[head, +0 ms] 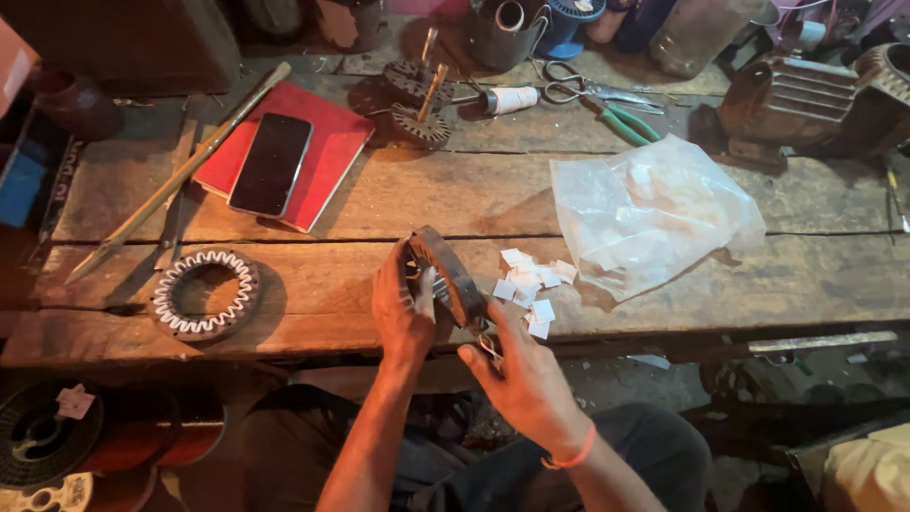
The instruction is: The person inserts small white rectangular pieces into the slots of a circular metal stator component. They handle the pieces one at a time, placing them into the slots and adjusting them with their fingers.
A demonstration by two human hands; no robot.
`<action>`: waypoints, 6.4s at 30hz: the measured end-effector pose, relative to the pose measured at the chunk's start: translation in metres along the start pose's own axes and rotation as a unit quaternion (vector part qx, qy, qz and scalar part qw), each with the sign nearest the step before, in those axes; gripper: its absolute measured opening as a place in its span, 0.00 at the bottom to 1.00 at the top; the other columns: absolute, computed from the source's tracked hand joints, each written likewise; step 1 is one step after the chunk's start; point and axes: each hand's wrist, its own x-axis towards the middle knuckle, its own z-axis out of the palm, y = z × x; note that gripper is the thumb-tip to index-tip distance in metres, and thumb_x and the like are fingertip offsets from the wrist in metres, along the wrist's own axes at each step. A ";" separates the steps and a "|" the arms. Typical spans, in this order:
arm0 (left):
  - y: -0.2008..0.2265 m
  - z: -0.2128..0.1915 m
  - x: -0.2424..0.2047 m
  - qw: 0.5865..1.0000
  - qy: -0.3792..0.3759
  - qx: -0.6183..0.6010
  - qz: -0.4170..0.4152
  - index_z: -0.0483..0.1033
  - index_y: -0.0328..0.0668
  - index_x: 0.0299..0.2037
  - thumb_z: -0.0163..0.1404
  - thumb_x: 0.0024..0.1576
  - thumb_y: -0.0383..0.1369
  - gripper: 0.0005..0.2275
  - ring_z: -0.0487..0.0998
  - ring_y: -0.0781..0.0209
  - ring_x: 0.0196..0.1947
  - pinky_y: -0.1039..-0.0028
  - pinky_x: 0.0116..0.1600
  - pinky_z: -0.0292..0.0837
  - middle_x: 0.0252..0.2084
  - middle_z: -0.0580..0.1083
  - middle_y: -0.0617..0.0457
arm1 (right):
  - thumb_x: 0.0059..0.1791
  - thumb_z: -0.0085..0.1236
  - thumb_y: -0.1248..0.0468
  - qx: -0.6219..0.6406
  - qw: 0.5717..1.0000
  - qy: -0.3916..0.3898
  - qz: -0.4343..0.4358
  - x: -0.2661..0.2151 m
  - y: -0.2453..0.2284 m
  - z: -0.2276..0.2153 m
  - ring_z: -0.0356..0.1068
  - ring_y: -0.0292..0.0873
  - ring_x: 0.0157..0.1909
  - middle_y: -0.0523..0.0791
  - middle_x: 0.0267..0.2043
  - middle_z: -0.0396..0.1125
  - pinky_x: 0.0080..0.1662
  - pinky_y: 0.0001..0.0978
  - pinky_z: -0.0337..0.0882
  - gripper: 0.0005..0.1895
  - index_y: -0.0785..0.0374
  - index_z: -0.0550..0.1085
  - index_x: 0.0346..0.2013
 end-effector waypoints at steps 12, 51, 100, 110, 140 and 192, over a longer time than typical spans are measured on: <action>0.011 -0.007 0.001 0.999 -0.016 -0.028 -0.039 0.71 0.38 0.62 0.57 0.59 0.27 0.20 0.78 0.50 0.46 0.65 0.50 0.73 0.47 0.76 0.45 | 0.54 0.53 0.61 0.065 0.993 0.068 0.077 0.021 0.057 -0.063 0.80 0.48 0.35 0.48 0.35 0.78 0.36 0.35 0.76 0.14 0.59 0.75 0.53; 0.015 -0.009 0.001 0.999 -0.023 -0.014 -0.045 0.71 0.40 0.63 0.57 0.60 0.30 0.20 0.78 0.53 0.47 0.66 0.52 0.74 0.50 0.76 0.46 | 0.47 0.61 0.71 -0.099 0.987 0.082 -0.101 0.002 0.095 -0.064 0.73 0.53 0.47 0.48 0.45 0.72 0.46 0.40 0.72 0.10 0.63 0.75 0.42; 0.141 -0.099 -0.044 0.965 -0.141 -0.213 0.060 0.74 0.35 0.45 0.55 0.55 0.17 0.10 0.79 0.52 0.37 0.71 0.40 0.75 0.42 0.75 0.46 | 0.44 0.60 0.80 0.124 0.986 0.081 -0.080 -0.046 -0.013 -0.028 0.70 0.35 0.42 0.43 0.42 0.69 0.45 0.25 0.72 0.14 0.65 0.72 0.42; 0.136 -0.120 -0.036 0.967 -0.131 -0.184 0.120 0.74 0.36 0.45 0.55 0.54 0.17 0.11 0.79 0.50 0.32 0.69 0.37 0.74 0.36 0.74 0.47 | 0.49 0.55 0.79 0.306 0.950 0.054 0.007 -0.045 -0.028 -0.020 0.70 0.33 0.43 0.42 0.42 0.69 0.46 0.24 0.72 0.15 0.66 0.70 0.49; 0.049 -0.079 0.003 0.996 -0.030 -0.087 0.004 0.74 0.40 0.45 0.59 0.54 0.20 0.12 0.80 0.51 0.44 0.69 0.43 0.78 0.46 0.74 0.48 | 0.57 0.55 0.65 -0.020 0.940 0.242 -0.239 0.015 -0.012 0.026 0.65 0.44 0.49 0.51 0.50 0.65 0.51 0.34 0.67 0.22 0.65 0.61 0.63; 0.010 -0.030 -0.015 0.997 0.016 -0.064 -0.028 0.78 0.35 0.45 0.52 0.58 0.20 0.07 0.82 0.46 0.43 0.67 0.46 0.77 0.45 0.78 0.44 | 0.58 0.47 0.62 0.120 0.985 0.045 -0.113 0.018 0.028 0.037 0.78 0.41 0.42 0.46 0.47 0.76 0.45 0.33 0.76 0.22 0.67 0.62 0.66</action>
